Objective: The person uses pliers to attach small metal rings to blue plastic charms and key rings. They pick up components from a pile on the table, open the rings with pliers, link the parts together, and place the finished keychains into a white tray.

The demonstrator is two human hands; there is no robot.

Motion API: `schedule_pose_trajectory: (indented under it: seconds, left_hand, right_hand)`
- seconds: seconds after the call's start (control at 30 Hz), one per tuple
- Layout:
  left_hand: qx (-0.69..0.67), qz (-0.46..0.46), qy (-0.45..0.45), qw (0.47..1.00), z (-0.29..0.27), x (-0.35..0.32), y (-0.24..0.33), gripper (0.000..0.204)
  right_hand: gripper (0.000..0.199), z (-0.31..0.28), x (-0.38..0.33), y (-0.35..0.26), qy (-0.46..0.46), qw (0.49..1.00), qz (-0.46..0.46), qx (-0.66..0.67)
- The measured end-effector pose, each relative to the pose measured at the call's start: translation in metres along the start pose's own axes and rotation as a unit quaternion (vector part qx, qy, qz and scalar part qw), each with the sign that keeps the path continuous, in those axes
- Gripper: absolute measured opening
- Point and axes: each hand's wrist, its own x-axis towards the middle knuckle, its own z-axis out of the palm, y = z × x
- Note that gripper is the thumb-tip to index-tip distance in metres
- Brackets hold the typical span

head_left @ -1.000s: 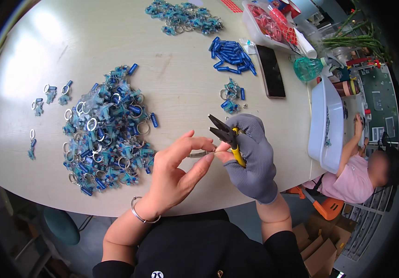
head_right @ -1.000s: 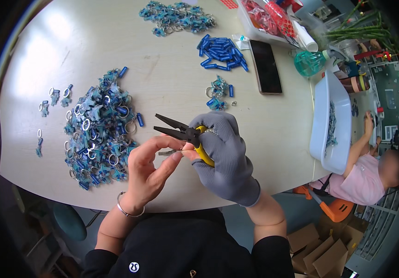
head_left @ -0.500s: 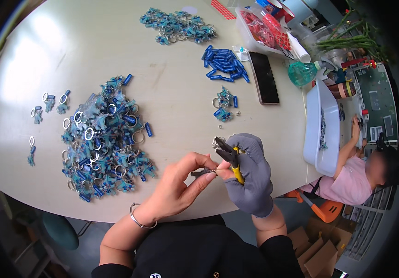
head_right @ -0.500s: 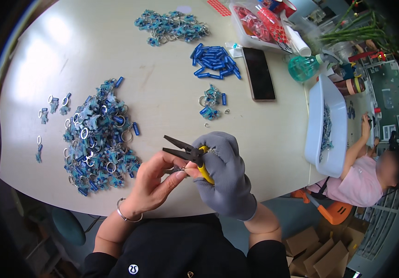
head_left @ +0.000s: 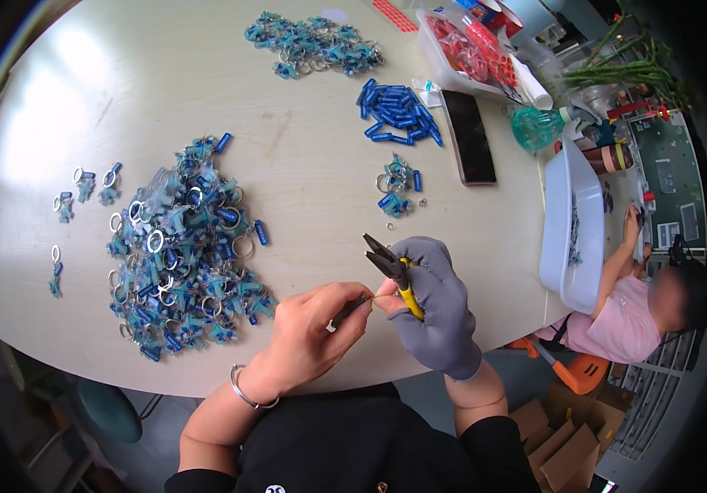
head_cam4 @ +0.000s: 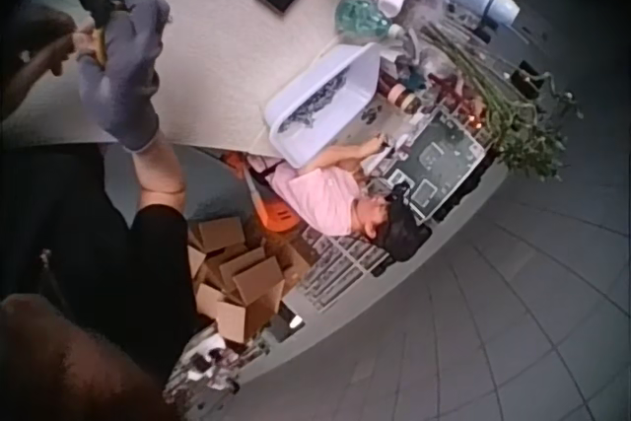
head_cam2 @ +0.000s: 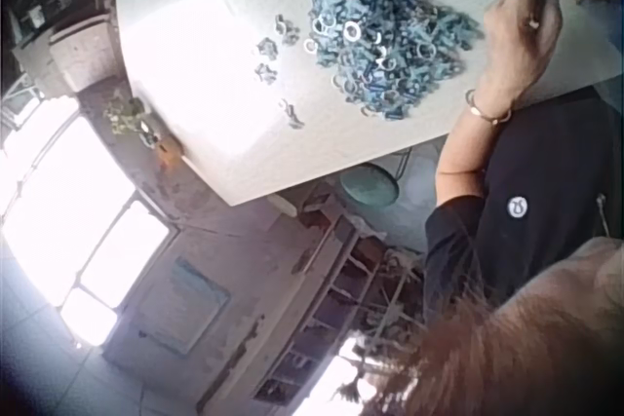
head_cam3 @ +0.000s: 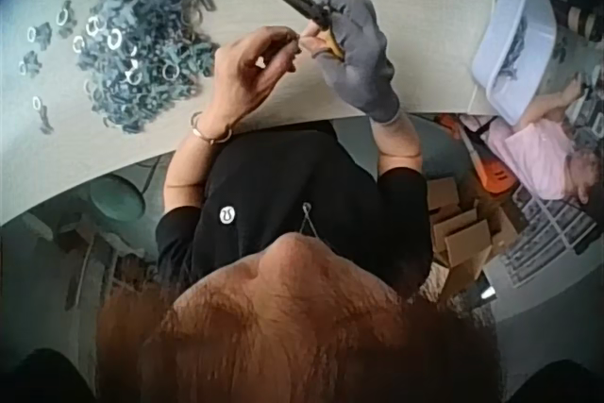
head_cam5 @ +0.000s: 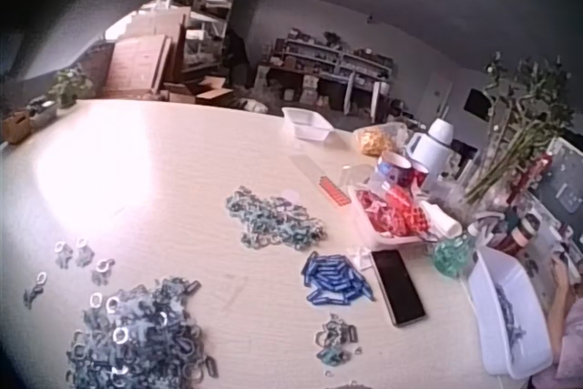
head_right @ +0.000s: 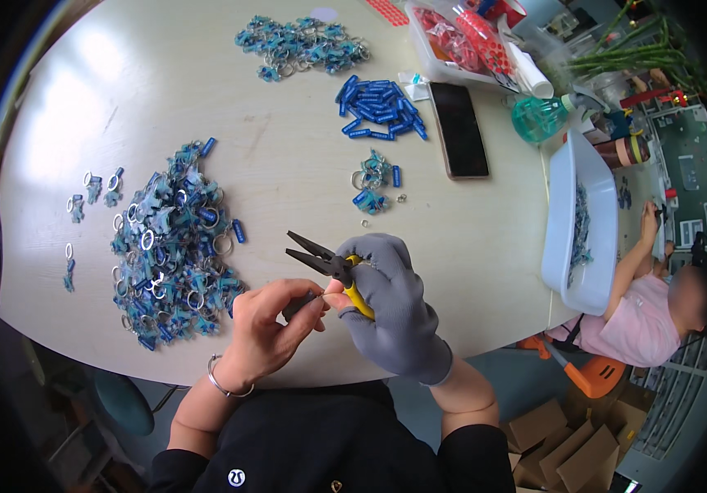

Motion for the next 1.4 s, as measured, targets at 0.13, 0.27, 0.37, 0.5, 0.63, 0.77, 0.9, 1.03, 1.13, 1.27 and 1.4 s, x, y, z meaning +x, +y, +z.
schedule_pose_trajectory:
  seconds: [0.13,0.27,0.37,0.5,0.63,0.77,0.9,1.03,1.13,1.27,1.4]
  left_hand:
    - [-0.032,-0.043,0.006,0.999,0.002,-0.001,-0.003,0.012]
    - [-0.074,-0.077,0.008,0.994,0.002,0.002,0.002,0.004]
    - [-0.087,-0.078,0.001,0.993,0.002,0.003,0.004,0.004]
    - [-0.087,-0.08,0.01,0.993,-0.002,0.004,0.003,0.004]
    - [-0.083,-0.079,0.004,0.993,-0.003,0.004,0.003,0.005]
    - [-0.082,-0.077,0.005,0.994,-0.003,0.002,0.001,0.005]
    - [-0.094,-0.075,0.019,0.993,-0.002,0.002,0.0,0.008]
    - [-0.094,-0.072,0.027,0.993,-0.001,0.002,0.002,0.01]
    - [-0.096,-0.081,0.043,0.991,-0.003,0.003,0.003,0.006]
    - [-0.075,-0.077,0.061,0.992,-0.003,0.003,0.001,0.006]
    - [-0.025,-0.051,0.071,0.996,-0.002,-0.001,-0.003,0.006]
  right_hand:
    - [0.012,0.0,0.003,0.005,-0.005,0.998,0.039,0.045]
    - [0.011,-0.009,0.021,0.047,0.121,0.982,0.138,0.046]
    - [0.017,-0.035,0.049,0.109,0.105,0.974,0.084,-0.184]
    - [0.022,-0.041,0.067,0.129,0.017,0.956,0.074,-0.282]
    - [0.023,-0.031,0.069,0.122,-0.011,0.927,0.137,-0.348]
    - [0.022,-0.027,0.067,0.125,0.006,0.926,0.162,-0.341]
    - [0.021,-0.027,0.064,0.108,0.022,0.909,0.187,-0.371]
    - [0.021,-0.02,0.059,0.119,-0.008,0.899,0.197,-0.391]
    - [0.018,-0.015,0.055,0.12,0.049,0.91,0.129,-0.391]
    - [0.014,-0.021,0.046,0.065,0.064,0.977,0.066,-0.193]
    - [0.019,-0.019,0.032,0.003,-0.037,0.991,-0.045,-0.123]
